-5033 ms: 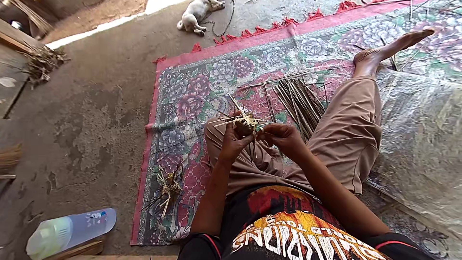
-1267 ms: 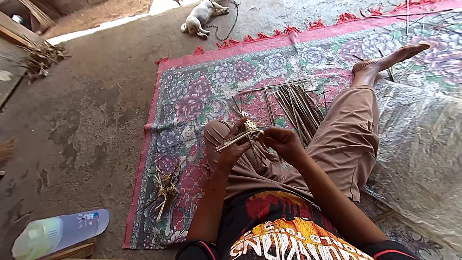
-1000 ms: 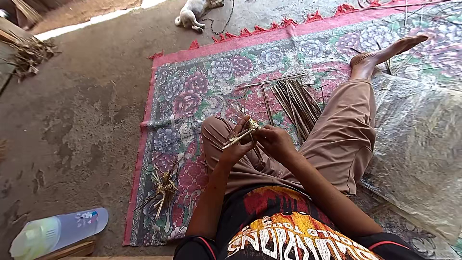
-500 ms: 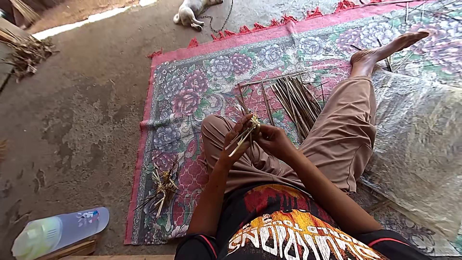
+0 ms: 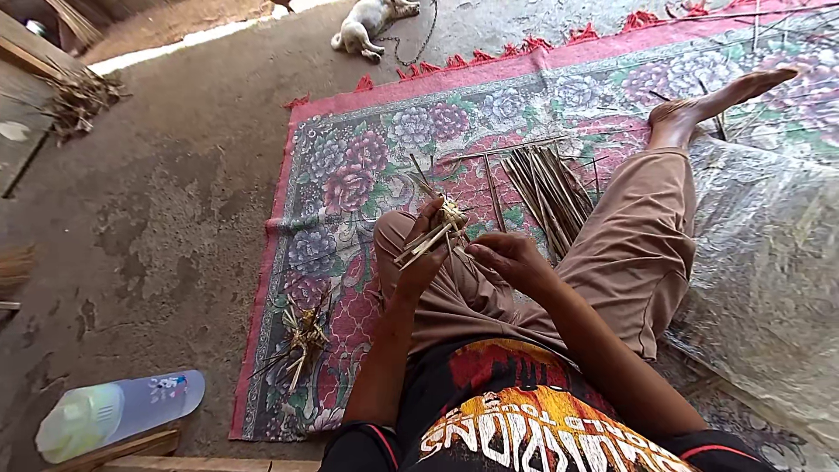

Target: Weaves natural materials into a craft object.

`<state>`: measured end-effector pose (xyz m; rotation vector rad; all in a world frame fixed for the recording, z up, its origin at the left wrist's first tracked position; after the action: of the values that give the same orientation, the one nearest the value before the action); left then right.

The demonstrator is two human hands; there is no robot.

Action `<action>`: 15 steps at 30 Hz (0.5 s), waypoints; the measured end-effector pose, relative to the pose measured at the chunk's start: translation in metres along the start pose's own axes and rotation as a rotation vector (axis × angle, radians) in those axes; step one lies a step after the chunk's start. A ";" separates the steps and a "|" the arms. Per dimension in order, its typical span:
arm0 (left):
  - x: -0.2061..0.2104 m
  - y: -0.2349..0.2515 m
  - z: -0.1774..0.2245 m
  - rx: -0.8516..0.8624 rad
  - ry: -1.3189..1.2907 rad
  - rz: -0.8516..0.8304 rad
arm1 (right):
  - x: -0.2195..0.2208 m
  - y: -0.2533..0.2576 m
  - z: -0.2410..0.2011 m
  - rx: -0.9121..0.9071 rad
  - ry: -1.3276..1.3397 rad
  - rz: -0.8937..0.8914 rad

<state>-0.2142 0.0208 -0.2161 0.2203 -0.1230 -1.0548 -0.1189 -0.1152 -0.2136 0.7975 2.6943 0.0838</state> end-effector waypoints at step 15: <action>0.001 -0.006 -0.009 -0.219 -0.022 -0.088 | 0.001 0.001 0.004 0.007 0.376 0.077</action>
<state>-0.2166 0.0180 -0.2258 0.0158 -0.0174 -1.1498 -0.1177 -0.1146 -0.2177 0.9722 3.0115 0.2668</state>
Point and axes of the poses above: each hand's wrist, its own y-axis towards the middle knuckle, its own x-axis out of the palm, z = x × y, the point moved 6 cm from there along y, towards the middle knuckle, and after that the axes turned 2 degrees about z, right-handed, at the moved point
